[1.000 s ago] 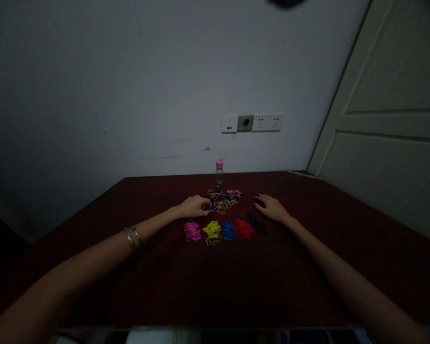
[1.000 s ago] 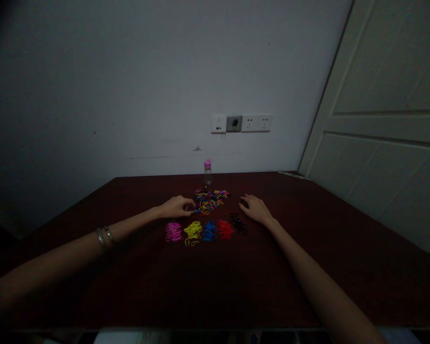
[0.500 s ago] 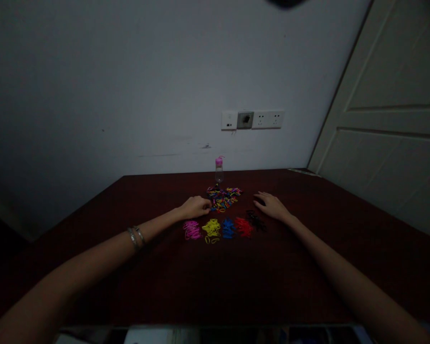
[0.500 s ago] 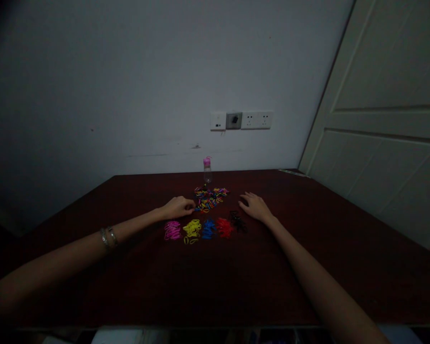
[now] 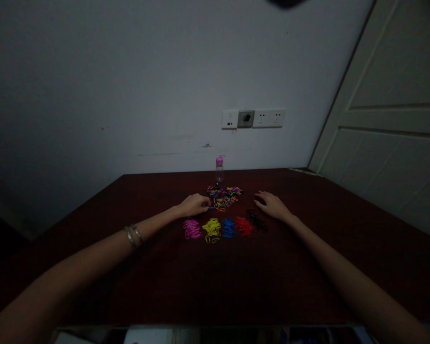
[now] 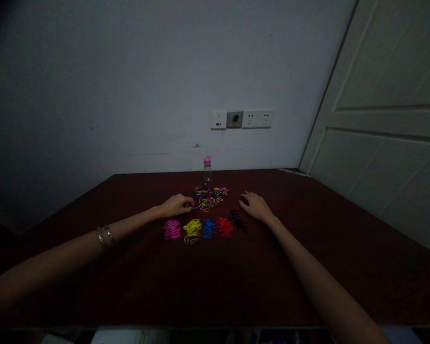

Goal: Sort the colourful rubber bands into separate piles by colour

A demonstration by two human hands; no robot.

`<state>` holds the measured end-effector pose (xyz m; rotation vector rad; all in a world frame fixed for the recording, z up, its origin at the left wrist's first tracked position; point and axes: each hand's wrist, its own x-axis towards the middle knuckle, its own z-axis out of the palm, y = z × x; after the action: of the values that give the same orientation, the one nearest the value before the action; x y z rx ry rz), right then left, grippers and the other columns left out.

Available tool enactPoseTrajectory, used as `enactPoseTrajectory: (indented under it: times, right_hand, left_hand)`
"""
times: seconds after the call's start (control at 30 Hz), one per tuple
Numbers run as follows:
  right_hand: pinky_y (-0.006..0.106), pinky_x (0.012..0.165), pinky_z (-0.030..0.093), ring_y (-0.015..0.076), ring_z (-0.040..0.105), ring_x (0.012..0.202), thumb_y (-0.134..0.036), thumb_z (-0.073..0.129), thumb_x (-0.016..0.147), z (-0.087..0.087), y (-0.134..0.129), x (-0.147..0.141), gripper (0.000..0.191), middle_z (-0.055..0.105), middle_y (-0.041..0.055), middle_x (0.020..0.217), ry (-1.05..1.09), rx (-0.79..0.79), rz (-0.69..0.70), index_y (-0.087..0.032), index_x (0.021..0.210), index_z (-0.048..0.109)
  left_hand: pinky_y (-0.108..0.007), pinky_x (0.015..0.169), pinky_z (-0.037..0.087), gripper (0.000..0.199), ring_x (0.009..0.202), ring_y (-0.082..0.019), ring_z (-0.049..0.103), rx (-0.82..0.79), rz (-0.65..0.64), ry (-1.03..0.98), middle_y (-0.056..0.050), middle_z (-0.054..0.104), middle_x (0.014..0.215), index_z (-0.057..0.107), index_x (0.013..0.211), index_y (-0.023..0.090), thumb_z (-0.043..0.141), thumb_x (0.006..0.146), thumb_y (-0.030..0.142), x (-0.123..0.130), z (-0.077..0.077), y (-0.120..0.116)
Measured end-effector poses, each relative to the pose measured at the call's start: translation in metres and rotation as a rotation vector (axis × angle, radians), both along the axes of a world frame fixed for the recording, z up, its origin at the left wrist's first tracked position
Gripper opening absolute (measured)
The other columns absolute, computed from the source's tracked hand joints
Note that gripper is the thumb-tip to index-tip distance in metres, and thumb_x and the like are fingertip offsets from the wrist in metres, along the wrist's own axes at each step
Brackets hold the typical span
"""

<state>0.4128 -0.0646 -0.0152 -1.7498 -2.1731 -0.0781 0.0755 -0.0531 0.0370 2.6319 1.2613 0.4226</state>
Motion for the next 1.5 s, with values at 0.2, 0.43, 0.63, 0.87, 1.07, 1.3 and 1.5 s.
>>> enactPoseTrajectory:
  times: [0.2,0.43,0.63,0.87,1.07,1.3,1.5]
  right_hand:
    - [0.039,0.1,0.031,0.0244,0.04,0.121,-0.044,0.038,0.083,0.001,-0.001,0.0,0.048,0.045,0.0114,0.132,-0.007,0.015,0.012,-0.017,0.12,0.053]
    - [0.04,0.1,0.032,0.0246,0.041,0.121,-0.045,0.038,0.083,0.0,-0.001,-0.001,0.048,0.046,0.0106,0.131,-0.011,0.024,-0.001,-0.018,0.119,0.053]
    - [0.039,0.099,0.032,0.0257,0.04,0.121,-0.045,0.036,0.084,0.0,0.0,0.0,0.05,0.046,0.0128,0.131,-0.034,0.015,0.006,-0.015,0.121,0.052]
    - [0.039,0.099,0.032,0.0255,0.04,0.121,-0.046,0.037,0.084,0.001,-0.001,-0.001,0.05,0.044,0.0119,0.132,-0.016,0.006,0.002,-0.016,0.121,0.052]
    - [0.039,0.1,0.031,0.0253,0.039,0.121,-0.047,0.036,0.084,-0.001,0.0,0.0,0.051,0.044,0.0119,0.132,-0.021,-0.001,-0.003,-0.016,0.121,0.052]
    - [0.038,0.1,0.031,0.025,0.04,0.121,-0.044,0.038,0.084,-0.001,0.001,0.0,0.049,0.045,0.0124,0.131,-0.005,0.005,0.008,-0.015,0.12,0.053]
    - [0.038,0.099,0.031,0.0246,0.041,0.12,-0.044,0.038,0.084,-0.001,0.001,0.001,0.049,0.045,0.0128,0.131,-0.001,0.012,0.005,-0.015,0.12,0.052]
  left_hand:
    - [-0.02,0.056,0.034,0.013,0.059,-0.011,0.053,-0.008,-0.042,-0.05,0.001,0.062,0.068,0.066,0.078,0.022,0.057,0.069,0.025,-0.001,0.006,-0.001]
    - [-0.017,0.054,0.033,0.018,0.055,-0.008,0.048,-0.072,-0.159,-0.062,0.002,0.058,0.062,0.066,0.081,0.018,0.054,0.069,0.024,0.016,0.013,-0.015]
    - [-0.017,0.052,0.032,0.018,0.055,-0.008,0.047,-0.101,-0.304,-0.049,0.002,0.057,0.061,0.066,0.08,0.016,0.053,0.072,0.025,0.033,0.012,-0.026]
    - [-0.018,0.052,0.032,0.024,0.053,-0.008,0.045,-0.175,-0.296,-0.074,0.003,0.054,0.058,0.066,0.089,0.015,0.054,0.07,0.025,0.035,0.011,-0.025]
    - [-0.019,0.047,0.028,0.027,0.046,-0.007,0.036,-0.134,-0.068,-0.279,0.005,0.044,0.048,0.066,0.087,0.012,0.052,0.068,0.025,0.023,0.008,0.005]
    - [-0.022,0.06,0.04,0.028,0.063,-0.013,0.052,-0.001,0.233,-0.439,-0.003,0.062,0.069,0.067,0.083,0.011,0.047,0.067,0.023,-0.017,-0.014,0.057]
    - [-0.024,0.07,0.042,0.024,0.07,-0.016,0.056,0.079,0.445,-0.409,-0.006,0.065,0.075,0.068,0.082,0.012,0.049,0.069,0.022,-0.045,-0.028,0.076]
